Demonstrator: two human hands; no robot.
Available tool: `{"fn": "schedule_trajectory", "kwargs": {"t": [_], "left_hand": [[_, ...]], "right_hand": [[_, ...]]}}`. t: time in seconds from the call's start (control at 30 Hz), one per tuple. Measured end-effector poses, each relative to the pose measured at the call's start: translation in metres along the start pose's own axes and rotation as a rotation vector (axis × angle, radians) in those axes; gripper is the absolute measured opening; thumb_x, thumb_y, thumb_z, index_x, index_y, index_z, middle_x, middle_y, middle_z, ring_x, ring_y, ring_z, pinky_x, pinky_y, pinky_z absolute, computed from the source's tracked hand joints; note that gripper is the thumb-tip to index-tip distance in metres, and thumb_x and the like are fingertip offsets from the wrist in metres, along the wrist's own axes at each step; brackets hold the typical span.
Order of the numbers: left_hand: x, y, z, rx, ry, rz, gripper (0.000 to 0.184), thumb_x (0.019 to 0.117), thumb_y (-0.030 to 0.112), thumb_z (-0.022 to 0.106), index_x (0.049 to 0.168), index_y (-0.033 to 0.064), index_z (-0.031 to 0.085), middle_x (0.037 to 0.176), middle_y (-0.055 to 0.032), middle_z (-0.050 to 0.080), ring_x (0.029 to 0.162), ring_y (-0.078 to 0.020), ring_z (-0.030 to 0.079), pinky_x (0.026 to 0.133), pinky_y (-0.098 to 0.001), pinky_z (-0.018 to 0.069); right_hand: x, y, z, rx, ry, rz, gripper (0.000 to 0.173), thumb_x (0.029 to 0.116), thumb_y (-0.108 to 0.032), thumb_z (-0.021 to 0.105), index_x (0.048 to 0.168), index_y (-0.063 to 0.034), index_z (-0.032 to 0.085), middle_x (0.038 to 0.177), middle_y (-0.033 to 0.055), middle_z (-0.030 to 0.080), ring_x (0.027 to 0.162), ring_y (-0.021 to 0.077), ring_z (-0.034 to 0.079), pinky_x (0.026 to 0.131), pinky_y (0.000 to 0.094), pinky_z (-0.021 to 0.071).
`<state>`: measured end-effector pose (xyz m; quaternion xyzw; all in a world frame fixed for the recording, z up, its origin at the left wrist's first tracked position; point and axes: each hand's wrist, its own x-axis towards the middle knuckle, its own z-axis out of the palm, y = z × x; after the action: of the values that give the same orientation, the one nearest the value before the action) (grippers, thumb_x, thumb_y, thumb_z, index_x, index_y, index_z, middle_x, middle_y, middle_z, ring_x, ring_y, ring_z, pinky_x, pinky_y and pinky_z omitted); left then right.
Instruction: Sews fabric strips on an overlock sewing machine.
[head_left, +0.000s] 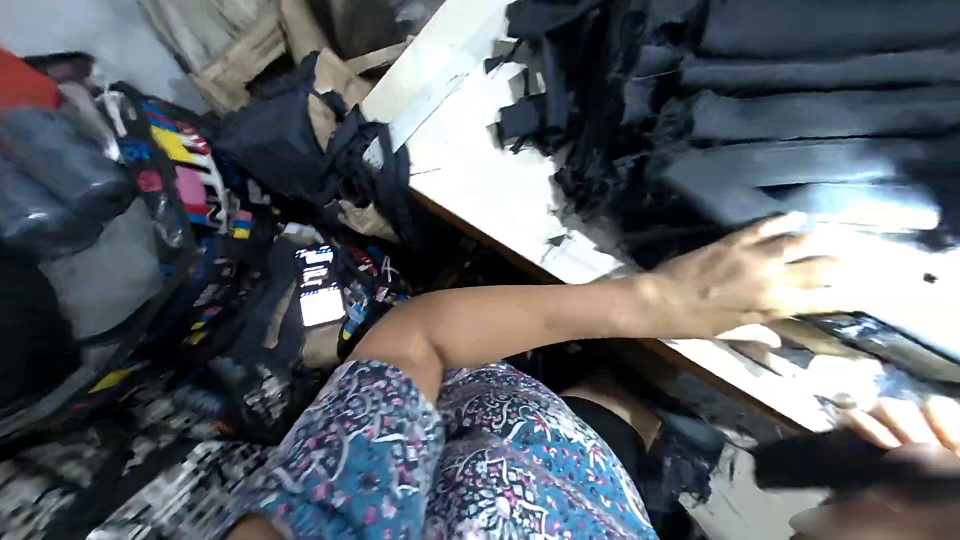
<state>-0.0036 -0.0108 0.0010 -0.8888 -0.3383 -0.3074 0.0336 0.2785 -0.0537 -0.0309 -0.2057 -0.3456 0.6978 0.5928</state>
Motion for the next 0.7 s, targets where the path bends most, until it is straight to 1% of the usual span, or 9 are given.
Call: {"fn": "schedule_trajectory", "kwargs": {"t": [0.03,0.1,0.2,0.27,0.37,0.47,0.53,0.6,0.7], "left_hand": [[0.001,-0.001,-0.005,0.008,-0.026,-0.024,0.045,0.086,0.039,0.08,0.125,0.0173,0.074,0.12,-0.0079,0.073,0.125,-0.03,0.061,0.119,-0.0507,0.0335],[0.009,0.003,-0.015,0.03,-0.103,-0.075,0.043,0.0888,0.037,0.078,0.126,0.0178,0.073,0.124,-0.0117,0.07,0.126,-0.034,0.059,0.117,-0.0528,0.0358],[0.019,0.014,-0.008,0.057,-0.076,-0.103,0.037,0.0895,0.027,0.077,0.121,0.0087,0.072,0.122,-0.0156,0.07,0.125,-0.036,0.061,0.116,-0.0525,0.0387],[0.017,0.019,0.002,0.072,-0.036,-0.09,0.038,0.0903,0.024,0.076,0.123,0.0053,0.071,0.126,-0.015,0.069,0.13,-0.0347,0.058,0.117,-0.0527,0.0369],[0.01,0.017,0.002,0.047,-0.057,-0.065,0.043,0.0892,0.03,0.077,0.124,0.0063,0.07,0.129,-0.0137,0.068,0.133,-0.0356,0.057,0.117,-0.059,0.0358],[0.007,0.013,0.0,0.046,-0.103,-0.024,0.048,0.0904,0.035,0.074,0.131,0.0101,0.069,0.134,-0.0113,0.067,0.135,-0.0374,0.054,0.116,-0.0636,0.0341],[0.01,0.015,-0.001,0.075,-0.129,-0.033,0.051,0.0922,0.04,0.07,0.135,0.0136,0.067,0.138,-0.0088,0.066,0.136,-0.0388,0.053,0.115,-0.0653,0.034],[0.013,0.018,-0.003,0.097,-0.13,-0.068,0.051,0.0917,0.043,0.07,0.134,0.0153,0.068,0.137,-0.0078,0.066,0.137,-0.0392,0.052,0.114,-0.0658,0.035],[0.015,0.021,-0.005,0.16,-0.163,-0.13,0.058,0.0904,0.051,0.068,0.138,0.018,0.066,0.145,-0.0079,0.061,0.139,-0.04,0.049,0.109,-0.0662,0.0387]], "right_hand": [[-0.001,0.008,-0.025,0.0,-0.08,-0.001,0.023,0.1006,-0.031,0.058,0.097,-0.0118,0.07,0.077,0.0,0.066,0.066,0.0117,0.063,0.063,0.0276,0.0545],[-0.002,0.016,-0.028,-0.038,-0.144,-0.048,0.026,0.1019,-0.036,0.055,0.096,-0.0171,0.072,0.078,-0.0053,0.065,0.07,0.0092,0.063,0.071,0.0287,0.0563],[0.002,0.016,0.009,0.085,-0.104,-0.101,0.026,0.1017,-0.032,0.057,0.094,-0.0144,0.074,0.067,-0.0072,0.062,0.06,0.0049,0.059,0.064,0.0238,0.0532],[0.006,0.017,0.018,0.213,-0.104,-0.101,0.026,0.1021,-0.029,0.056,0.097,-0.0115,0.075,0.064,-0.0068,0.061,0.057,0.0041,0.057,0.061,0.0227,0.0518],[0.006,0.023,0.012,0.361,-0.048,-0.095,0.028,0.1026,-0.03,0.054,0.099,-0.0081,0.071,0.066,-0.0053,0.058,0.057,0.0052,0.055,0.061,0.0227,0.0512],[0.009,0.025,0.011,0.528,0.004,-0.09,0.03,0.1027,-0.031,0.053,0.099,-0.0062,0.068,0.065,-0.0026,0.057,0.057,0.0082,0.057,0.062,0.0253,0.0529],[0.016,0.024,0.016,0.545,0.016,-0.104,0.028,0.1033,-0.03,0.05,0.101,-0.0087,0.068,0.065,-0.0031,0.056,0.058,0.0082,0.057,0.062,0.025,0.0524],[0.023,0.022,0.022,0.53,0.039,-0.112,0.029,0.1051,-0.028,0.045,0.107,-0.0104,0.068,0.068,-0.0027,0.058,0.059,0.0088,0.058,0.062,0.0253,0.0537],[0.032,0.023,0.03,0.508,0.092,-0.095,0.037,0.109,-0.027,0.034,0.115,-0.0103,0.066,0.07,-0.0012,0.059,0.059,0.0099,0.06,0.061,0.0262,0.0561]]}}
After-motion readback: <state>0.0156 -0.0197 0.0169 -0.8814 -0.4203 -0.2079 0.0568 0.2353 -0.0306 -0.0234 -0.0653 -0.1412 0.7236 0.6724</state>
